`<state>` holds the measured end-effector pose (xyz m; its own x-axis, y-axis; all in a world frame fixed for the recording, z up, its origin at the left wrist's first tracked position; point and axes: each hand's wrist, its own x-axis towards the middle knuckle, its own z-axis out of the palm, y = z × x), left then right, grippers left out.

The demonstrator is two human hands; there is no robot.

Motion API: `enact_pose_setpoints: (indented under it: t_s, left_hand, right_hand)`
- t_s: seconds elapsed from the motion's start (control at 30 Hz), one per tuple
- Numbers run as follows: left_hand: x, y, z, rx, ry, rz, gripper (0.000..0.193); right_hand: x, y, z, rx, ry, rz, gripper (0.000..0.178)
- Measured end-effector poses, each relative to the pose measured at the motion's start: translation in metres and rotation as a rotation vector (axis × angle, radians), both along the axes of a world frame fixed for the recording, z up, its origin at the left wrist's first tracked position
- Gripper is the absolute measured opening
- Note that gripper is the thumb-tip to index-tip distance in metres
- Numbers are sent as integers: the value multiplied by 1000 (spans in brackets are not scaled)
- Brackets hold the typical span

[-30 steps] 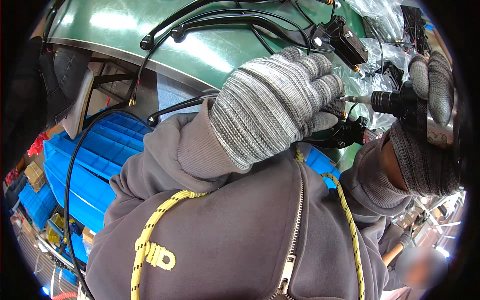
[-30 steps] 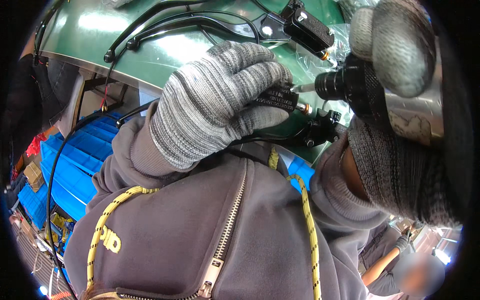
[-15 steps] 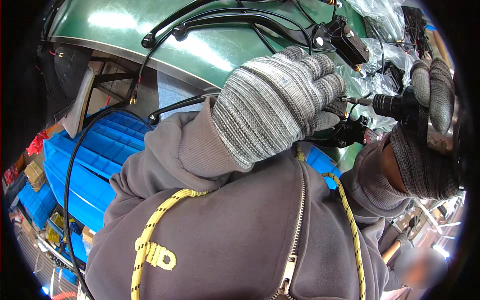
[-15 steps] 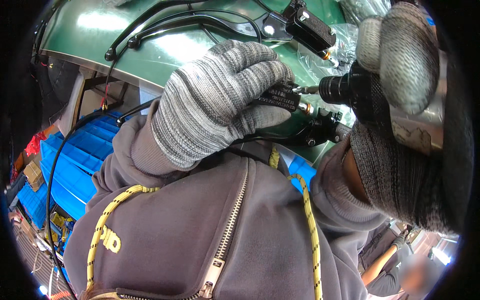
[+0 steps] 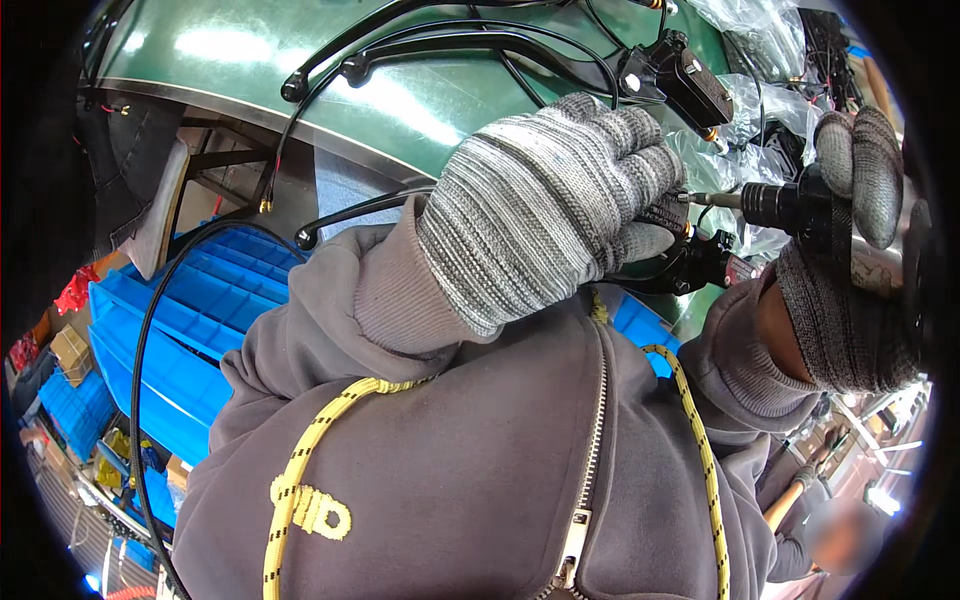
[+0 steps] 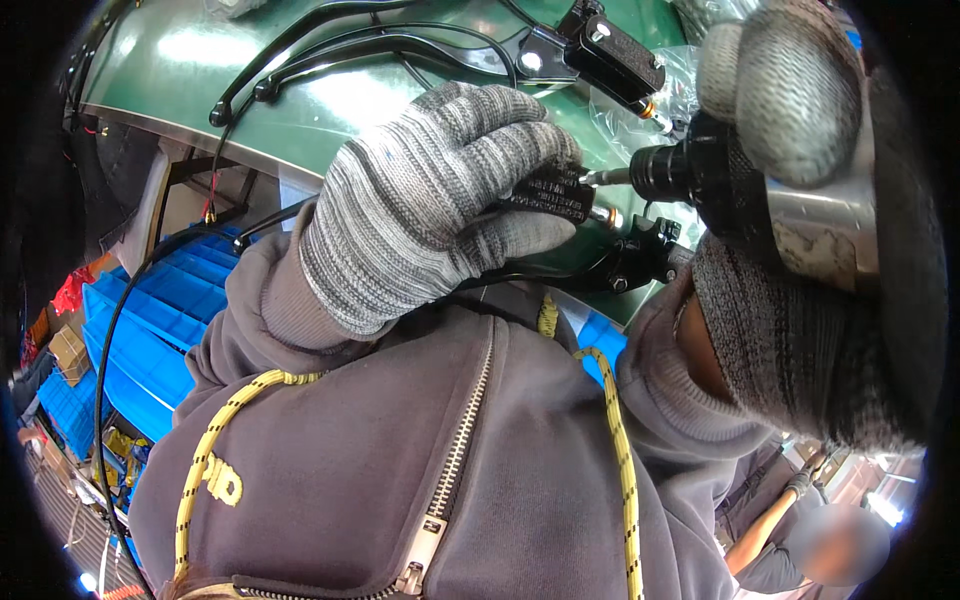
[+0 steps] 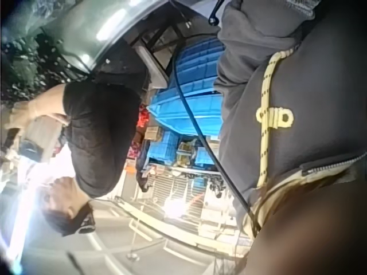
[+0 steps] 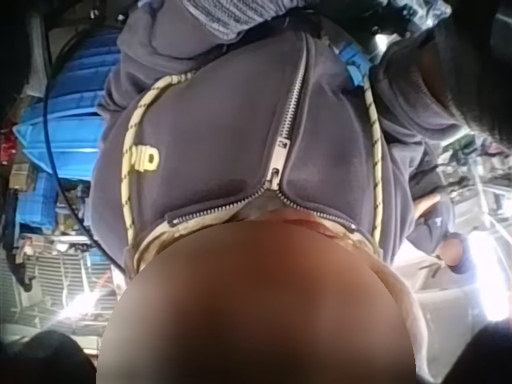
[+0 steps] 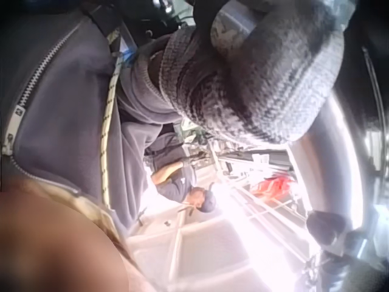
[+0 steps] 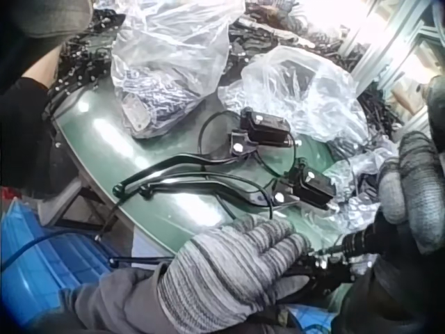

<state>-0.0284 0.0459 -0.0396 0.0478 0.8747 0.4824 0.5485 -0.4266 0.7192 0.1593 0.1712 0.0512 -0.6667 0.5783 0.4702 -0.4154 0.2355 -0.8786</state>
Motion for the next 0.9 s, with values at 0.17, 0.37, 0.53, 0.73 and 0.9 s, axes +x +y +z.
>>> enact_pose_setpoints:
  t_s: [0.17, 0.37, 0.53, 0.73, 0.9]
  left_hand:
    - [1, 1, 3, -28, -19, 1, 45]
    - [1, -1, 10, -66, 9, -5, 47]
    - [1, 1, 9, -55, 0, -7, 45]
    - [0, 1, 9, -54, -55, -22, 45]
    - [3, 2, 10, -47, -62, 3, 46]
  right_hand:
    - [1, 3, -1, -5, -1, 15, 35]
    - [5, 1, 0, 2, -12, 15, 35]
    - [7, 4, -1, 0, -18, 27, 35]
    - [6, 6, -2, -3, -15, 45, 35]
    - [9, 12, 0, 2, -16, 62, 35]
